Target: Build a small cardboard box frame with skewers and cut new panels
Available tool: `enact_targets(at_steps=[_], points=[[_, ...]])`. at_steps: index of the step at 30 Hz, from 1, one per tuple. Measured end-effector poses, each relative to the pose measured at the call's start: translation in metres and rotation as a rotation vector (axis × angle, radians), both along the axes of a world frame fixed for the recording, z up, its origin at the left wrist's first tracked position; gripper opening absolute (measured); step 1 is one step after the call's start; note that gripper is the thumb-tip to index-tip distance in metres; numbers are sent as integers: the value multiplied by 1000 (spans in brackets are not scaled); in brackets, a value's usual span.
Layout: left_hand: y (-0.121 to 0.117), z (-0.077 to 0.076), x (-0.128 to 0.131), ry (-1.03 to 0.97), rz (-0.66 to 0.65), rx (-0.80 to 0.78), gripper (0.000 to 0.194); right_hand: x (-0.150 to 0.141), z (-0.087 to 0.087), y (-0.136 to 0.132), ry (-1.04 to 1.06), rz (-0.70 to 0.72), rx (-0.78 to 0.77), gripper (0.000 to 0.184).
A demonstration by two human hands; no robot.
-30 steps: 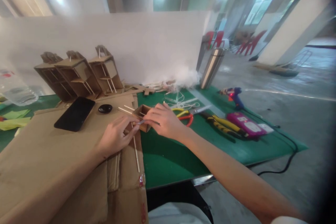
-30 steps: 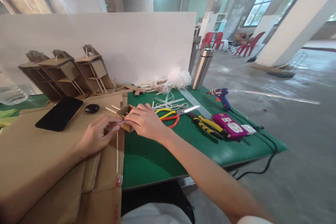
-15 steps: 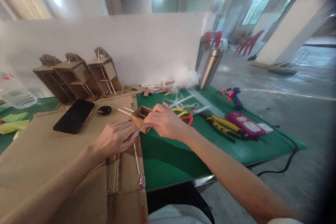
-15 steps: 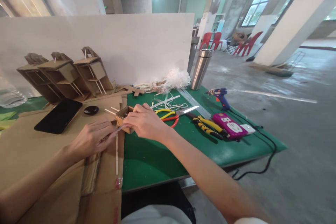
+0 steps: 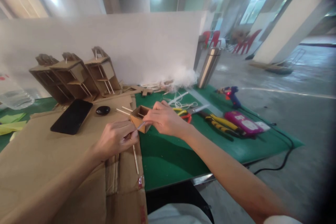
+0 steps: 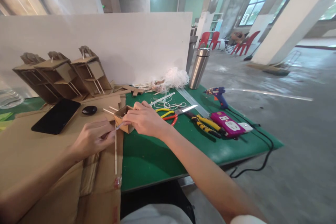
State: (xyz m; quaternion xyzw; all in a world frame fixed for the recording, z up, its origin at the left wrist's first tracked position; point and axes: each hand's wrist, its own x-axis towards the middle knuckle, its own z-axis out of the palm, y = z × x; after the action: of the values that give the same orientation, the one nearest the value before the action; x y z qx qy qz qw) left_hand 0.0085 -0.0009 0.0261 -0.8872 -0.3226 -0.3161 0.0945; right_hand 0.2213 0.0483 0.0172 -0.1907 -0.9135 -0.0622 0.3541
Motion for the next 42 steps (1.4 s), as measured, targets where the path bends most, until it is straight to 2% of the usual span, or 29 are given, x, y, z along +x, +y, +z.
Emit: enact_targets(at_steps=[4,8,10,12,19,23,29,33,37,39,42], points=[[-6,0,-3,-2,-11,19,28,9,2,8,59,-9,63,19],[-24,-5,-26,46,-54,22,32,60,7,35,271,-282,100,33],[-28,-9,-37,35,-9,27,30,84,7,47,317,-344,111,23],[-27,-13,-42,35,20,16,28,96,3,53,310,-359,111,13],[-15,-18,-33,-17,35,-99,17,87,-4,49,251,-369,107,10],[-15,-20,-34,-55,20,-102,15,87,-3,48,255,-392,104,9],[-13,-24,-35,-47,12,-93,16,85,2,51,298,-349,116,10],[-12,-25,-35,-33,21,-87,20,92,25,58,429,-367,140,15],[-10,-29,-38,-11,15,-88,24,103,68,72,647,-418,137,18],[-9,-30,-40,-10,13,-83,22,108,88,86,732,-481,48,20],[-8,-31,-41,-8,22,-84,17,114,101,115,742,-619,-252,24]])
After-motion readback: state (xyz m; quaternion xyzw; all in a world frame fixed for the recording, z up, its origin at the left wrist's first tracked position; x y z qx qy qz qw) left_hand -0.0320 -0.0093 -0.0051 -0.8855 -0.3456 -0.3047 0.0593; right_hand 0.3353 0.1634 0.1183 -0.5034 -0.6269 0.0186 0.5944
